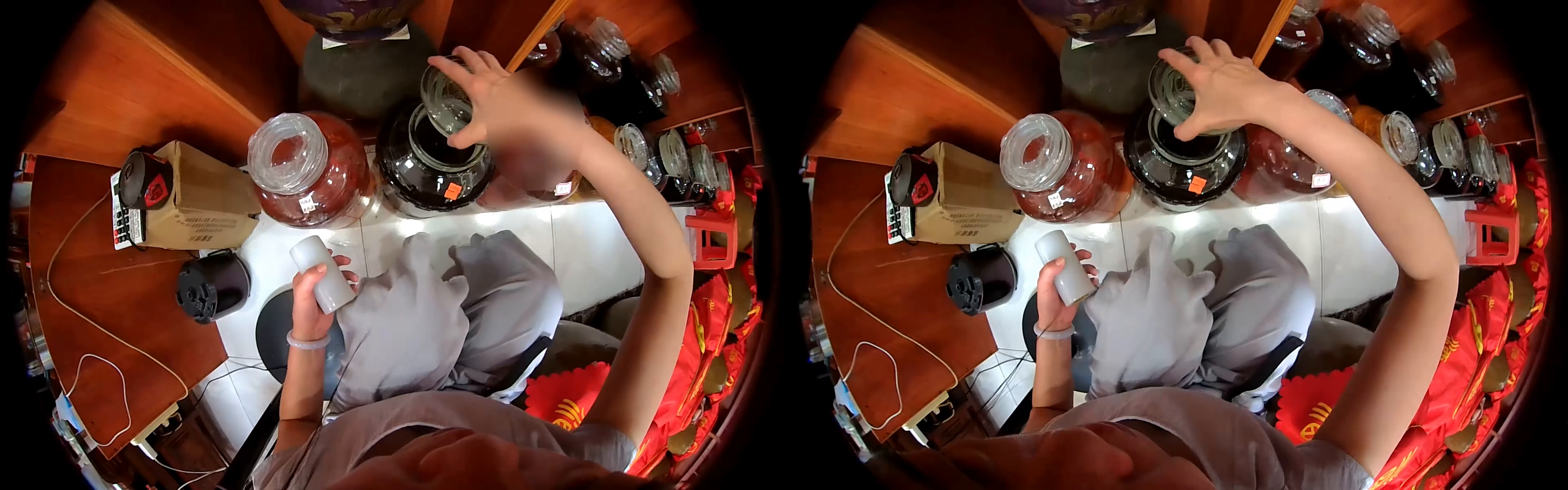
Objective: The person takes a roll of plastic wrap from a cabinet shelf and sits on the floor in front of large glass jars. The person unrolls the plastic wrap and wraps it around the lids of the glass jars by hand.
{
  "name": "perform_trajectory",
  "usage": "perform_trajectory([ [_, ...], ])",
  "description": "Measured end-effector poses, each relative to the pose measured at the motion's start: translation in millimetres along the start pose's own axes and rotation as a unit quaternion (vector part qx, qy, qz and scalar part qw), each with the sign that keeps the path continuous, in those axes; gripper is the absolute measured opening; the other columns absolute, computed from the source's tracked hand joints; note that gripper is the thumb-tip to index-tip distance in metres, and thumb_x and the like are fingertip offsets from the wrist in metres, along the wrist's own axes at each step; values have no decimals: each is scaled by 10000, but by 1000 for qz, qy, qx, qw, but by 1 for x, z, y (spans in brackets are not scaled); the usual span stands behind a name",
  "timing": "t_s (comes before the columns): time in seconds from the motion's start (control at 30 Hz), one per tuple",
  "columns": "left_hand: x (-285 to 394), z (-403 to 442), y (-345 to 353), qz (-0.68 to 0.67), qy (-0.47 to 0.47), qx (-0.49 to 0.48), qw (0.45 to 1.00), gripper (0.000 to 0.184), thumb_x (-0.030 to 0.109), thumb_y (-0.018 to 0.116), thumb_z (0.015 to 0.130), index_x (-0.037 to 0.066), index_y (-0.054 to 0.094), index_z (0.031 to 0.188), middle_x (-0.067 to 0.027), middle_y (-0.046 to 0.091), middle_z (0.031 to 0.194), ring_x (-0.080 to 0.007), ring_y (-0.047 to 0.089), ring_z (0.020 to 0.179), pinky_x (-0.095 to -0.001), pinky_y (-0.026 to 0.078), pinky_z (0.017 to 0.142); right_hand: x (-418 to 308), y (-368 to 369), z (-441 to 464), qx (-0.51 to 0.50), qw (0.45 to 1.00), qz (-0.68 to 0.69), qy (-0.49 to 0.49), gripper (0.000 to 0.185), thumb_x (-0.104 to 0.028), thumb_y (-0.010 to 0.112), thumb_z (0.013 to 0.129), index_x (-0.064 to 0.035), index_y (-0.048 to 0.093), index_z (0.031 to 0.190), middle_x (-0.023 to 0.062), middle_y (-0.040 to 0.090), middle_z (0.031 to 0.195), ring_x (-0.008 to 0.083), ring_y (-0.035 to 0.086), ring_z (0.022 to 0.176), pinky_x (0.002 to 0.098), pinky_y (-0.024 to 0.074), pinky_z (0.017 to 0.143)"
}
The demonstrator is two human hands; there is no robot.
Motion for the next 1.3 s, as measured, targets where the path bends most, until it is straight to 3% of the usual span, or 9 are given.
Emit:
perform_trajectory([
  [0.03, 0, 0, 2, 0, -4, -3, 1000, 431, 223, 559, 753, -7, 426, 1092, -188, 546, 947, -308, 606, 728, -385, 516, 588, 4, -9, -4, 3, 1000, -5, 0, 950, -417, 679, 552, -123, 289, 1367, 231, 313, 1341, 385, 367, 1179, 461, 399, 901],
  [0.1, 6, -1, 8, 3, 6, -15, 1000, 437, 225, 557, 749, -6, 423, 1094, -186, 545, 945, -308, 606, 727, -386, 513, 582, 20, -26, -19, 16, 961, 272, 50, 896, -420, 653, 598, -105, 300, 1359, 207, 354, 1317, 347, 418, 1140, 438, 422, 875],
  [0.13, 9, 0, 12, 5, 14, -25, 1000, 443, 228, 555, 744, -5, 421, 1096, -185, 543, 943, -308, 606, 726, -387, 509, 576, 25, -26, -28, 17, 962, 270, 50, 896, -420, 653, 598, -105, 300, 1359, 207, 354, 1317, 347, 418, 1140, 438, 422, 875],
  [0.23, 10, 6, 20, -8, 13, -45, 999, 471, 234, 558, 728, -4, 412, 1107, -184, 542, 939, -309, 606, 721, -391, 502, 563, 95, 12, -70, 92, 788, 583, 174, 724, -446, 577, 700, -77, 382, 1291, 151, 384, 1311, 284, 456, 1099, 444, 446, 823],
  [0.33, 12, 17, 29, -9, 16, -79, 997, 496, 236, 565, 716, -3, 404, 1120, -183, 543, 934, -312, 607, 713, -395, 496, 550, 124, 47, -110, 192, 504, 805, 245, 644, -480, 537, 741, -76, 434, 1231, 133, 426, 1282, 286, 473, 1084, 463, 435, 833],
  [0.43, 17, 31, 39, 19, 15, -88, 996, 537, 252, 588, 696, -4, 398, 1129, -190, 547, 930, -309, 612, 711, -395, 512, 554, 128, 75, -148, 245, 418, 830, 277, 654, -475, 545, 732, -74, 429, 1236, 135, 424, 1284, 287, 468, 1091, 459, 430, 841],
  [0.6, 17, 59, 62, 27, 4, -136, 990, 559, 215, 596, 660, -17, 394, 1128, -204, 558, 919, -308, 620, 720, -391, 527, 571, 125, 107, -198, 278, 401, 815, 314, 673, -466, 560, 718, -71, 420, 1244, 139, 420, 1286, 289, 459, 1102, 453, 421, 853],
  [0.87, -7, 104, 62, 11, -67, -109, 992, 627, 103, 688, 519, -55, 426, 1066, -224, 575, 884, -332, 612, 724, -408, 516, 606, 124, 140, -247, 294, 392, 785, 378, 704, -453, 583, 695, -66, 406, 1257, 144, 414, 1290, 292, 445, 1120, 443, 407, 874],
  [1.3, -24, 117, 69, 90, -84, -87, 989, 664, 76, 721, 545, -40, 408, 1119, -193, 556, 986, -299, 591, 832, -400, 499, 686, 123, 162, -278, 301, 384, 758, 432, 761, -431, 621, 658, -59, 383, 1278, 153, 405, 1296, 298, 423, 1149, 427, 385, 907],
])
Point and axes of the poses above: each hand's wrist, its own z-axis towards the middle knuckle, its own y-axis out of the palm, x = y × z, the point moved 10 cm from there along z, towards the middle knuckle
